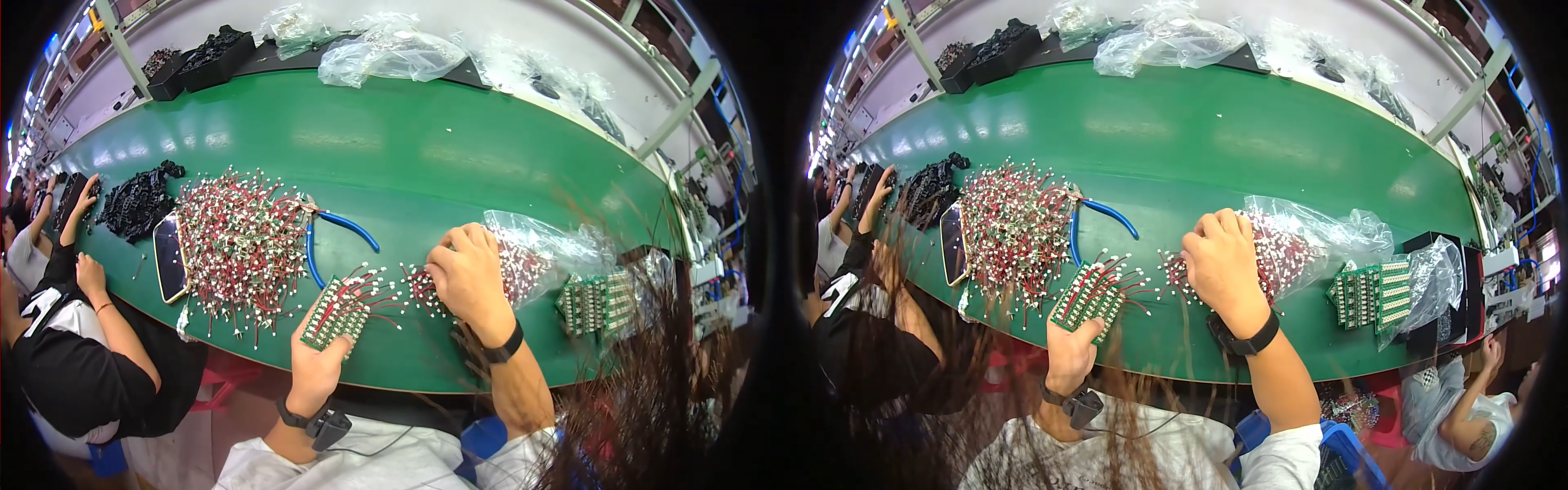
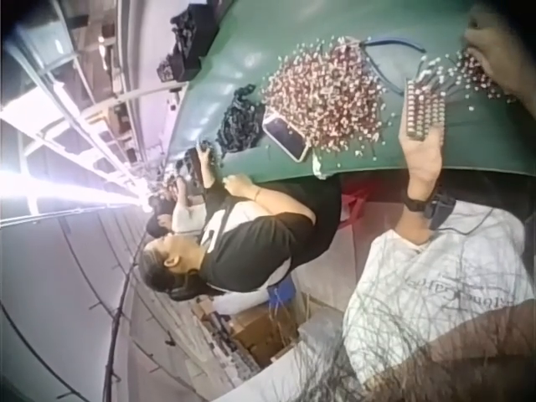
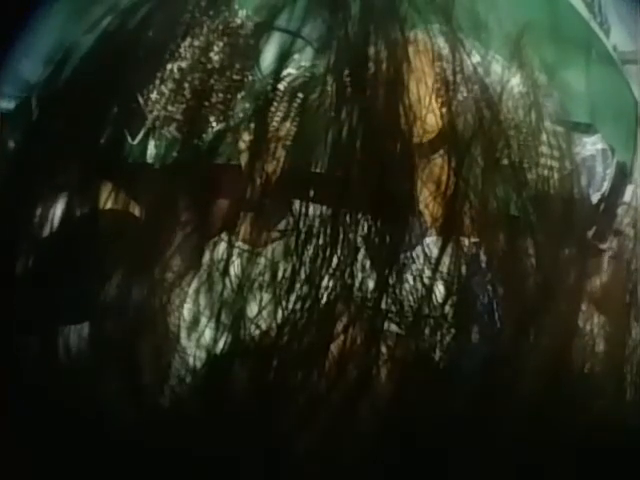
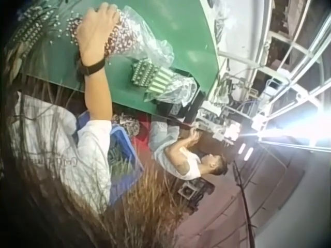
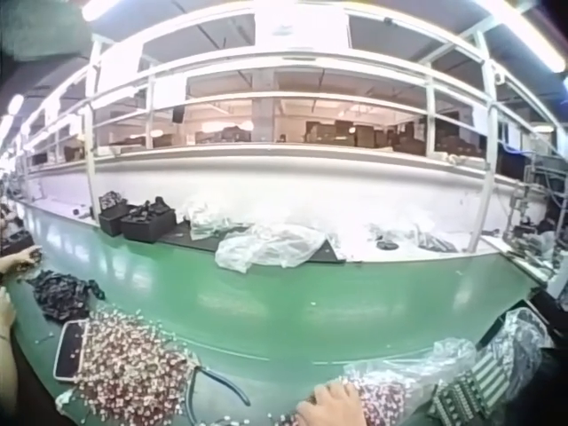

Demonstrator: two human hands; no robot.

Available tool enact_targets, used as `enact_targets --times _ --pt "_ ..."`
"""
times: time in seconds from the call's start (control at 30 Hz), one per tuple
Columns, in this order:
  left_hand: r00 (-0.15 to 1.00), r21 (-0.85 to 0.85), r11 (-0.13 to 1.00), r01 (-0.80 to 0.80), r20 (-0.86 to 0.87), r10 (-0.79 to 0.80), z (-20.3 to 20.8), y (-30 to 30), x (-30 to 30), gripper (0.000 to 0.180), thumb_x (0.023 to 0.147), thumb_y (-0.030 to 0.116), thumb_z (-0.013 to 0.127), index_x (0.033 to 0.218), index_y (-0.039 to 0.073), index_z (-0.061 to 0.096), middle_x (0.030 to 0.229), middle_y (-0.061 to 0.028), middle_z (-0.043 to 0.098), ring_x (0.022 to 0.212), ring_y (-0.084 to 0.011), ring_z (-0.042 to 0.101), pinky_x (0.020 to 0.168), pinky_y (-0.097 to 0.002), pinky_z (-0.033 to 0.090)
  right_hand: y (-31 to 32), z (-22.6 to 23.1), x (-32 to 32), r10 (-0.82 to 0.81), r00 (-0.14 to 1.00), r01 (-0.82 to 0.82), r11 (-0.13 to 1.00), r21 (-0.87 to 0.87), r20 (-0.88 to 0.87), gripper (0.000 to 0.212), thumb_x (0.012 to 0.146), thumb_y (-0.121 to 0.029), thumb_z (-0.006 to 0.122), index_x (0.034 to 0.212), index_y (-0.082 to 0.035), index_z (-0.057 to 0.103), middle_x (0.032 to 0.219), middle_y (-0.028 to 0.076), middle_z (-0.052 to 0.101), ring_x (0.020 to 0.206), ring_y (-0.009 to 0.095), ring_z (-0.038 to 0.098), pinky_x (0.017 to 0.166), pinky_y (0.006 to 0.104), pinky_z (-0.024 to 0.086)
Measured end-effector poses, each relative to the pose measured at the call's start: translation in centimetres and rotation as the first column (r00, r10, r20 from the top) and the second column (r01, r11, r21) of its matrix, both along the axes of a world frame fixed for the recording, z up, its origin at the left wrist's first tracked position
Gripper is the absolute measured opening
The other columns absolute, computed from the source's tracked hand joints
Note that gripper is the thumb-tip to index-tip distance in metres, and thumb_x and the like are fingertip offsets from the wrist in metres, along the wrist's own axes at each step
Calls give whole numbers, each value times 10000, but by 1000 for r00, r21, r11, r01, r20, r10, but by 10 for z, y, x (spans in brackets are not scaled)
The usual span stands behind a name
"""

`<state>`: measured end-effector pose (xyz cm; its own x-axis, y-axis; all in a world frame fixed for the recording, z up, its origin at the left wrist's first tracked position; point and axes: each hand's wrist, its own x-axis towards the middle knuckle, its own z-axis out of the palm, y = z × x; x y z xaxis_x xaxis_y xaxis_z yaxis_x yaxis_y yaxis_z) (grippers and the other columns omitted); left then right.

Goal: The person picks up wires from a pile and inserts them into a circuit board by hand, repeating this process for several wires.

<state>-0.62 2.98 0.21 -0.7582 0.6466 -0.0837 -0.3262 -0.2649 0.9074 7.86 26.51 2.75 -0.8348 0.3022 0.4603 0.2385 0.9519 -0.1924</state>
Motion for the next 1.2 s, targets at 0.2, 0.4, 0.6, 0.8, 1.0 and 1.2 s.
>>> enact_targets --times 0.2,0.4,0.6,0.8,1.0,1.2 --pt "1000 -8 1000 -7 19 7 3 1 -1 666 784 -183 481 1444 -100 442 1350 -165 617 1197 -212 631 1036 -331 493 6 3 0 109 959 -184 941 -283 -260 126 722 -58 795 783 -63 685 886 77 652 889 293 592 794 405 471" --pt "998 66 997 -51 46 48 6 6 2 667 773 -186 477 1434 -104 447 1342 -179 618 1203 -229 630 1041 -343 494 10 3 3 83 981 -112 981 -158 -176 132 734 -109 807 807 -67 706 925 75 658 977 301 587 894 427 460" --pt "999 16 1000 -21 41 21 4 5 2 641 774 -185 481 1411 -111 469 1338 -176 620 1207 -235 627 1043 -343 488 8 -4 3 37 998 -39 998 -52 -42 121 758 -119 790 816 -78 693 958 50 649 1049 282 560 987 440 412" --pt "998 43 997 -58 38 56 3 5 5 632 769 -182 488 1396 -103 491 1326 -174 627 1197 -234 632 1027 -344 493 2 11 2 162 933 -289 870 -399 -321 149 799 -10 751 896 -42 643 895 81 664 888 254 629 860 398 488" --pt "996 53 995 -90 30 88 13 14 8 673 747 -185 443 1414 -99 456 1335 -197 611 1221 -294 618 1050 -401 493 -19 2 1 79 933 -357 315 -879 -351 97 949 -46 669 1002 27 633 898 65 700 795 91 667 670 264 533" --pt "993 127 988 -91 83 81 10 21 6 644 769 -198 464 1403 -87 496 1336 -162 613 1214 -228 613 1033 -344 484 -40 15 3 132 908 -409 86 -908 -397 129 974 -16 625 1080 44 669 911 67 716 830 129 697 772 266 577"
